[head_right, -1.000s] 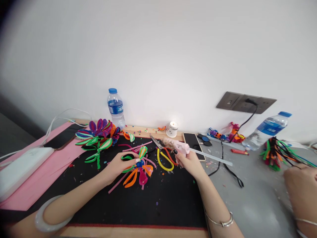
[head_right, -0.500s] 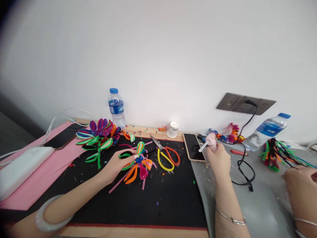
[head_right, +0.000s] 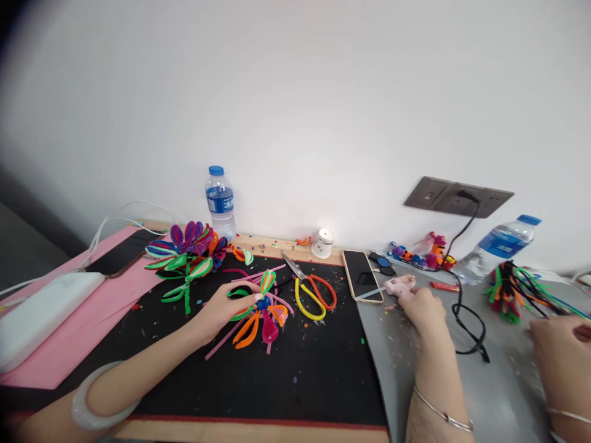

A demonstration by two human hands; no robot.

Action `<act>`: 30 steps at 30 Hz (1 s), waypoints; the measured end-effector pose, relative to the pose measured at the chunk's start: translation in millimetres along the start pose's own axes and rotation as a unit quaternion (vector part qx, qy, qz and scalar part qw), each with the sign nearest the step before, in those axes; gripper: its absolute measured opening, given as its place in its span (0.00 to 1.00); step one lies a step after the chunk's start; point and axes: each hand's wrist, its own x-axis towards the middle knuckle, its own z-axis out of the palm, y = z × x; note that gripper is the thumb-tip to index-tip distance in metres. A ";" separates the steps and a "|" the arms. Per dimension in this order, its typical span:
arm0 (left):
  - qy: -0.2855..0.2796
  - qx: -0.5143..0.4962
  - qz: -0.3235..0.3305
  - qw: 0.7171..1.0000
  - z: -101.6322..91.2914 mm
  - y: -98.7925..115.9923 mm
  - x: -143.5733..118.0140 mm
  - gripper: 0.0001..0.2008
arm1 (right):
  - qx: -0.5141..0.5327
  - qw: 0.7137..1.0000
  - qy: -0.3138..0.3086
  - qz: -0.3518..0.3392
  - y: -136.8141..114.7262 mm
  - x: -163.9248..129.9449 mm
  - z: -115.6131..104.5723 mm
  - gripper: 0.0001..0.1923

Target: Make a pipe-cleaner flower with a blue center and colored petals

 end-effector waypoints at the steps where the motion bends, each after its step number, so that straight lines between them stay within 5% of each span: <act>1: 0.003 0.008 0.008 1.000 -0.3 -1.4 0.7 0.13 | -0.005 1.000 0.007 0.005 -0.8 -2.7 -2.9 0.26; 7: -0.002 0.000 0.003 1.000 -0.5 -3.9 1.4 0.13 | 0.091 0.973 0.200 -0.065 -31.4 -31.2 -32.4 0.19; 9: -0.005 -0.009 -0.001 1.000 -0.1 -3.5 0.9 0.13 | 0.142 0.959 0.215 -0.117 -52.9 -40.7 -41.3 0.15; 14: -0.018 0.008 0.007 1.000 -0.8 -7.3 2.7 0.13 | 0.203 0.933 0.061 -0.292 -120.4 -57.9 -55.1 0.11; 16: -0.024 0.022 0.007 0.999 -1.5 -9.7 3.8 0.13 | 0.207 0.896 -0.025 -0.391 -149.7 -62.4 -57.6 0.12; 20: -0.046 0.019 -0.022 0.999 -2.1 -10.8 3.7 0.14 | 0.205 0.828 -0.096 -0.514 -209.7 -68.8 -55.0 0.16; 25: -0.072 0.017 -0.023 0.997 -2.9 -5.3 0.9 0.14 | 0.117 0.757 -0.187 -0.615 -275.9 -77.8 -29.3 0.21; 30: -0.102 0.032 -0.013 0.994 -3.2 -1.0 -0.3 0.12 | 0.048 0.691 -0.223 -0.686 -315.7 -84.8 9.3 0.23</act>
